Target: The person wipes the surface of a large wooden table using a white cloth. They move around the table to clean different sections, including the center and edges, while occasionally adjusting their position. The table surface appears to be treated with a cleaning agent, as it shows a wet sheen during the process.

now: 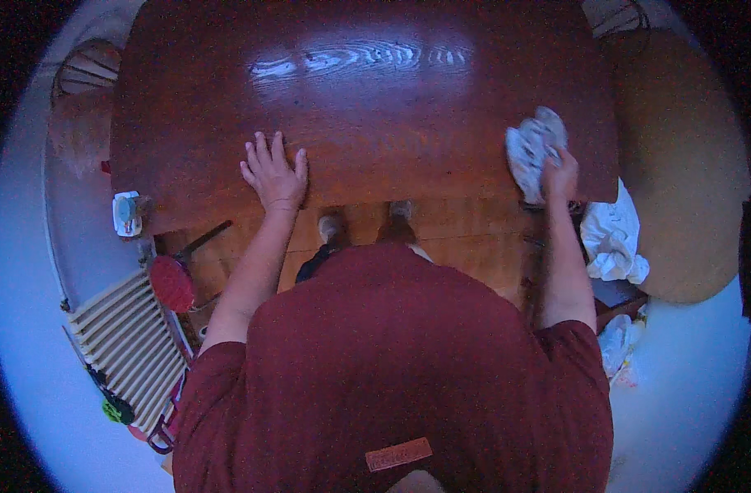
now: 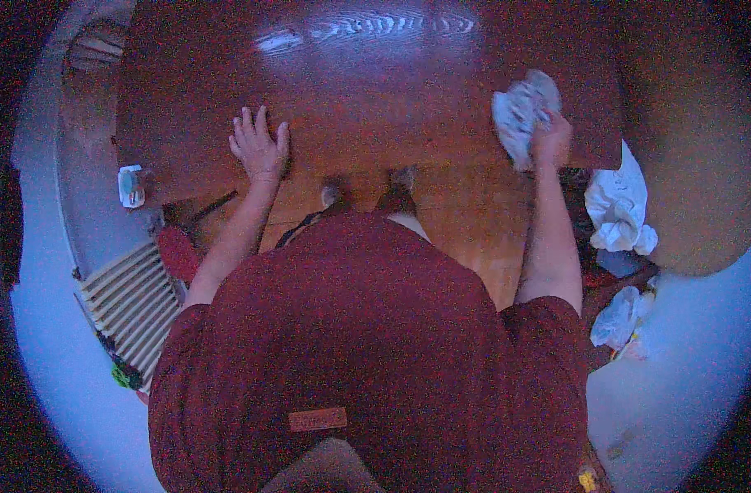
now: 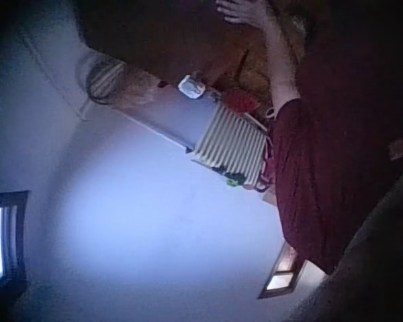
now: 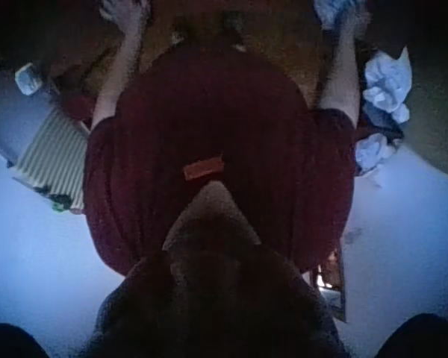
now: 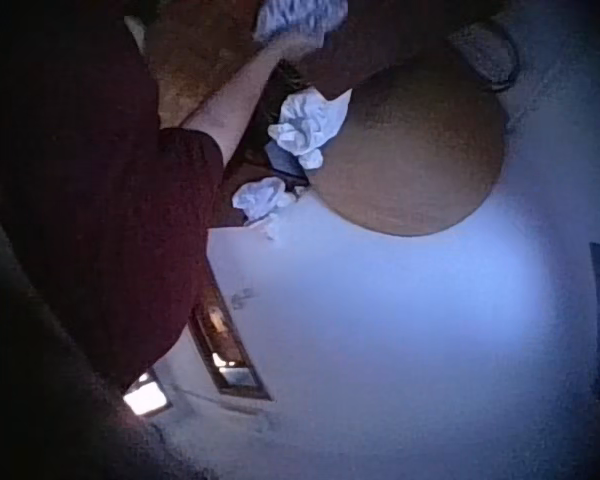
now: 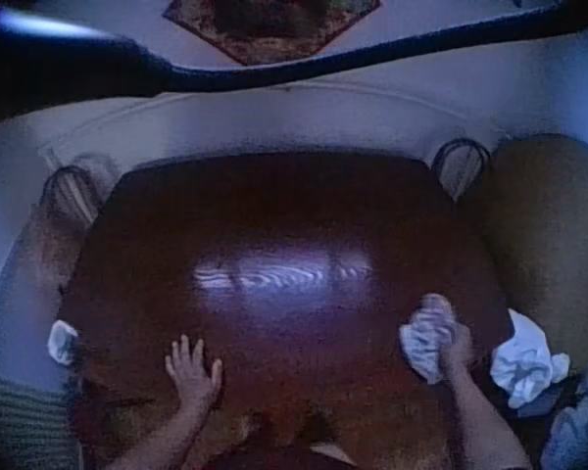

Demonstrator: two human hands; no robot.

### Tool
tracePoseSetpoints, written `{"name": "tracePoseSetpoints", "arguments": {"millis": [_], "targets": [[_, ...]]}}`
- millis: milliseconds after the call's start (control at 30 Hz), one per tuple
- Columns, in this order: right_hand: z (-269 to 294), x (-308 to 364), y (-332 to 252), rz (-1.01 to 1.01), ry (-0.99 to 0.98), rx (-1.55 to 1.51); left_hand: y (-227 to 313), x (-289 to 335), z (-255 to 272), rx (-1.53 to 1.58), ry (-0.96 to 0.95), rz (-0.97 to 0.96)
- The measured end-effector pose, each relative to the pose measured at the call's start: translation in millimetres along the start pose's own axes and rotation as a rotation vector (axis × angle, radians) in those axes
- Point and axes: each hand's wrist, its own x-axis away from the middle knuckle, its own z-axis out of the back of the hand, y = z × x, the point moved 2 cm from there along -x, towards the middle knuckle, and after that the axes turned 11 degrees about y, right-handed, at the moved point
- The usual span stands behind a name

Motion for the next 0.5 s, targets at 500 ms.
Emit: {"name": "tracePoseSetpoints", "arguments": {"millis": [500], "targets": [[-36.4,70.0,-131.3,0.356,-0.175,-0.243,-8.6,1.5,0.5,-0.049,-0.030,0.004]]}}
